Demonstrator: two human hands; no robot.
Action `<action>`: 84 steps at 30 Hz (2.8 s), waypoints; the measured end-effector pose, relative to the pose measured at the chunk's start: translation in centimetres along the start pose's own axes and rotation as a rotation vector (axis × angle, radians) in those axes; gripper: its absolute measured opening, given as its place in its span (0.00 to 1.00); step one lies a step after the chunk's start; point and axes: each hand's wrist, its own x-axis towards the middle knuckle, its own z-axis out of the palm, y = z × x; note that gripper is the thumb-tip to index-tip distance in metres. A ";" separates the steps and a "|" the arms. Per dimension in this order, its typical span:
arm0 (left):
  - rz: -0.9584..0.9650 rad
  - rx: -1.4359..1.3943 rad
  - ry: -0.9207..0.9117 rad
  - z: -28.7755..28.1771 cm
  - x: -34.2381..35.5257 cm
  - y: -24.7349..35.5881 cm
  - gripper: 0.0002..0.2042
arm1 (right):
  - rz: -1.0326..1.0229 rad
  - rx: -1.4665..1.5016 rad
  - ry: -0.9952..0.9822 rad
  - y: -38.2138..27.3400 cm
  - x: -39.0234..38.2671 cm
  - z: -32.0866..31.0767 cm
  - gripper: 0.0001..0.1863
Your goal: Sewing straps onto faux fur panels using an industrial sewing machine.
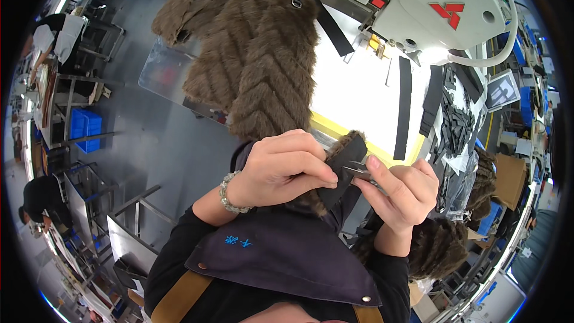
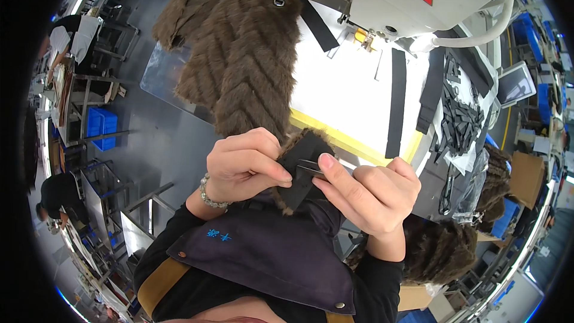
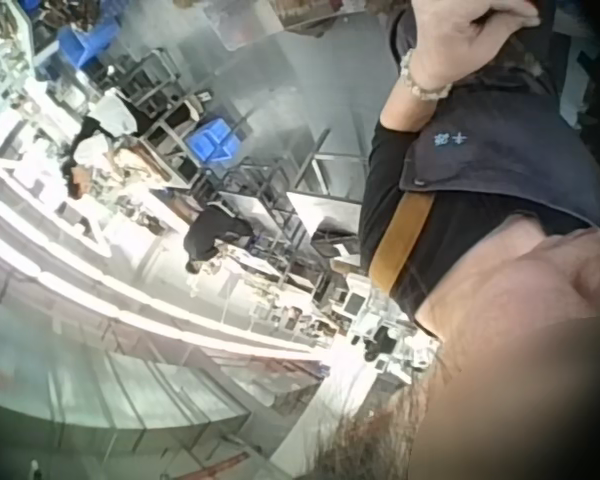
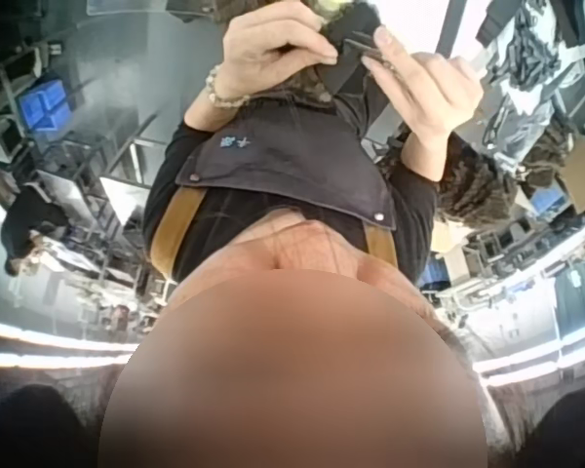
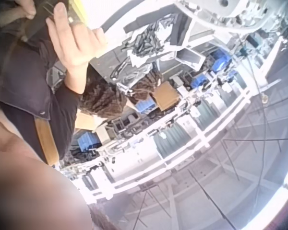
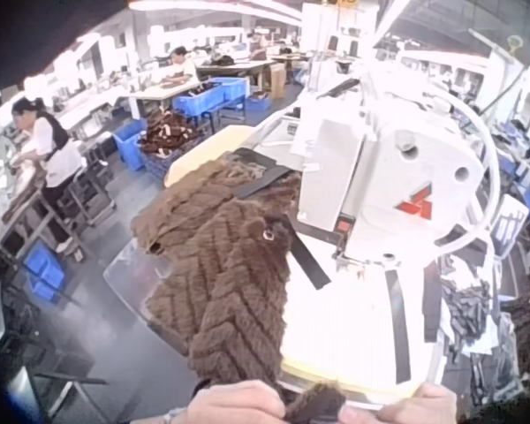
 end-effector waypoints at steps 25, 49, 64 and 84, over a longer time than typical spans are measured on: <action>-0.058 -0.103 -0.012 0.6 0.4 -0.3 0.07 | 0.527 0.615 0.157 1.1 -2.5 3.4 0.22; -0.213 0.014 -0.123 0.6 -0.2 -1.7 0.09 | 0.914 1.102 -0.080 0.7 -2.7 3.0 0.09; -0.279 -0.059 0.250 1.3 -0.5 -2.0 0.05 | 0.641 0.833 0.580 2.0 1.0 1.4 0.13; -0.144 0.273 0.191 1.0 -0.2 -2.3 0.06 | 0.913 1.276 0.696 -5.1 -0.7 10.5 0.14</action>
